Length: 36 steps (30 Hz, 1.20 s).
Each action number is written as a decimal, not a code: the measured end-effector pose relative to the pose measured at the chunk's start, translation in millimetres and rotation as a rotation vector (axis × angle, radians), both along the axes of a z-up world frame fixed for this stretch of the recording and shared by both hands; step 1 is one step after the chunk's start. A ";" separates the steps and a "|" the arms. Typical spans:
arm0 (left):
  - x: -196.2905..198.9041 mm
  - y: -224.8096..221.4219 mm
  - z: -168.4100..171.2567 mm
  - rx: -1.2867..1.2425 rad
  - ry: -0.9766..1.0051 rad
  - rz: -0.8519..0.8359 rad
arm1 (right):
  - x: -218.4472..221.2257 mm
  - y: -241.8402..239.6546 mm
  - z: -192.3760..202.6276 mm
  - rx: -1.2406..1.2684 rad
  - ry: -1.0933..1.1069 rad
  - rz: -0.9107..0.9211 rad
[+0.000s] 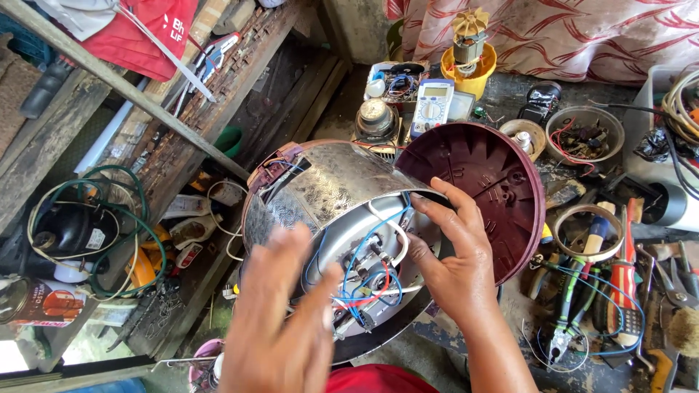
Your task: The person works on a disassembled rice cooker lying on a cluttered workbench, holding the metal body with one hand while routing and pressing the internal red, blue and white wires and the heating/thermostat assembly with the other. They reposition the cooker repeatedly and continue adjusting the wiring and internal components by hand.
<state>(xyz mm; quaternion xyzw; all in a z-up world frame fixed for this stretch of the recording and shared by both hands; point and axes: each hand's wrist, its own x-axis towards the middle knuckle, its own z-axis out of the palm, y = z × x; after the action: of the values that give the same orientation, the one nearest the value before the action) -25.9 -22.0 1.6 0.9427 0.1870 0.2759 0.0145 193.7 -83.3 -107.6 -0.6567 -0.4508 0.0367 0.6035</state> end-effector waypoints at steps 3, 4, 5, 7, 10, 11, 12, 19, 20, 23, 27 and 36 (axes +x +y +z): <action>13.2 -22.4 -2.9 -0.029 -0.223 -0.050 | 0.3 0.3 0.4 0.000 -0.024 -0.007; 11.3 -28.4 -2.4 -0.029 -0.223 -0.046 | -0.4 0.3 0.2 0.000 -0.023 -0.003; 9.7 -34.6 -1.7 -0.117 -0.186 0.032 | -0.7 0.0 0.1 -0.003 -0.020 0.000; 3.6 -42.7 -2.8 -0.202 -0.146 0.102 | -0.2 -0.3 -1.1 -0.002 -0.014 -0.007; -13.0 -49.9 -14.3 -0.273 -0.060 0.136 | 2.0 -0.5 -2.8 0.027 -0.030 -0.003; -20.4 -52.1 -22.1 -0.389 -0.095 0.187 | 2.1 -0.6 -2.0 0.019 -0.016 0.002; -29.2 -55.9 -29.8 -0.507 -0.129 0.246 | 0.9 -0.5 -1.5 0.008 -0.001 0.015; -29.7 -25.8 -50.9 -1.057 0.281 0.526 | -2.6 -1.9 -1.2 -0.017 0.003 0.014; -23.6 -31.3 -44.2 -1.036 0.235 0.533 | -2.8 -1.6 -2.0 -0.005 0.000 0.006; -8.6 -43.6 -27.0 -0.994 0.140 0.545 | -3.8 -3.0 -1.1 0.008 -0.005 0.004; 6.5 -37.9 -10.6 -0.985 0.067 0.422 | -4.2 -3.7 -1.3 -0.001 -0.008 -0.005; 27.6 -5.7 -7.1 -0.931 0.088 0.317 | -2.8 -5.3 0.5 -0.023 -0.018 0.002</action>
<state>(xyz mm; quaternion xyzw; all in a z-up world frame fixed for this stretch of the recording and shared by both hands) 1.6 -27.7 -5.5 0.8069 0.4321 0.1219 0.3838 190.9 -88.5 -107.2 -0.6633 -0.4565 0.0365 0.5918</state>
